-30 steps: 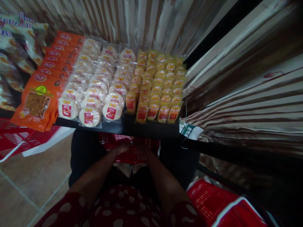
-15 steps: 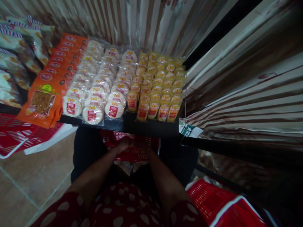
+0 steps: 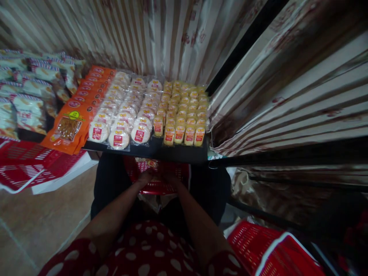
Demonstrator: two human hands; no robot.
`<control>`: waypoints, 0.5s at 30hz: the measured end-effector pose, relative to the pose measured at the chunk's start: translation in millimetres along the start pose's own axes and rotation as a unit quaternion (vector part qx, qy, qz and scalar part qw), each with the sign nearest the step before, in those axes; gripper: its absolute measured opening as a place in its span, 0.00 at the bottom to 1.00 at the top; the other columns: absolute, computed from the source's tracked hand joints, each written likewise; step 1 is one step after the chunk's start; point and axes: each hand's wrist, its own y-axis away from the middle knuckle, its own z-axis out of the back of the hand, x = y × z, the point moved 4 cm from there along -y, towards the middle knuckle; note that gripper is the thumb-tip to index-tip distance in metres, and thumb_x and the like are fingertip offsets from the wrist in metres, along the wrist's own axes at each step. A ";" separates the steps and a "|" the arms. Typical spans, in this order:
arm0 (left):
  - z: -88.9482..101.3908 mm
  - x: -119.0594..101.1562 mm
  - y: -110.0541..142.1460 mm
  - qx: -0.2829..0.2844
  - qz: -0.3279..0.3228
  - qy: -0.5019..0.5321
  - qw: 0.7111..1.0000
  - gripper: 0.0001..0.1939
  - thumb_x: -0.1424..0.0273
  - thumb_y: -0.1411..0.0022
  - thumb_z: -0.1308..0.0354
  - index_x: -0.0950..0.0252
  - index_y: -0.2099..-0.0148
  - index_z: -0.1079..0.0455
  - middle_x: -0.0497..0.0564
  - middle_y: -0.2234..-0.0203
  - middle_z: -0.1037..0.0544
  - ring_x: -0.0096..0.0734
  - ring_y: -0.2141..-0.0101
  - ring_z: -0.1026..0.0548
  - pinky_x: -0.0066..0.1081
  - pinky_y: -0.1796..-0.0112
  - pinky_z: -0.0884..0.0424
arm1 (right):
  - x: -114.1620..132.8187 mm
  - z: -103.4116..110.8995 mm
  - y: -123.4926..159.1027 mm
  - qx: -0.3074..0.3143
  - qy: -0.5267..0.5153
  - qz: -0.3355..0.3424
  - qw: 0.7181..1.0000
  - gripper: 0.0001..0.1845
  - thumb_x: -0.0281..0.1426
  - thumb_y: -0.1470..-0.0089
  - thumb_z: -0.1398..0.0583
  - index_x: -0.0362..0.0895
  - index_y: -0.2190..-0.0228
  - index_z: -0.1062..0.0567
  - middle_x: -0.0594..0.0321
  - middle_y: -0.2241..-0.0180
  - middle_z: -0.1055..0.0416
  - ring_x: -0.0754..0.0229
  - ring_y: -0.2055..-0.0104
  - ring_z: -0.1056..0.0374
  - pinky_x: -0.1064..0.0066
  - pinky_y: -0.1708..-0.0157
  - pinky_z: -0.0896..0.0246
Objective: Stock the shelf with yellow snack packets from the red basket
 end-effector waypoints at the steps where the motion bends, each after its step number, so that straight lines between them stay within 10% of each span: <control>1: 0.6 0.4 1.8 -0.007 0.005 0.006 1.000 0.11 0.66 0.38 0.47 0.66 0.56 0.30 0.54 0.56 0.24 0.33 0.56 0.27 0.37 0.52 0.33 | -0.7 -0.5 2.1 -0.006 -0.032 -0.004 0.999 0.14 0.39 0.40 0.46 0.40 0.65 0.28 0.65 0.71 0.29 0.68 0.74 0.34 0.73 0.73 0.35; 15: 8.2 -0.4 31.5 -0.101 0.029 0.092 0.990 0.04 0.70 0.47 0.42 0.65 0.71 0.28 0.47 0.80 0.24 0.31 0.71 0.26 0.25 0.72 0.37 | 1.5 -2.6 21.1 -0.097 -0.303 0.033 0.947 0.11 0.37 0.55 0.39 0.41 0.76 0.26 0.64 0.79 0.29 0.65 0.77 0.36 0.73 0.74 0.43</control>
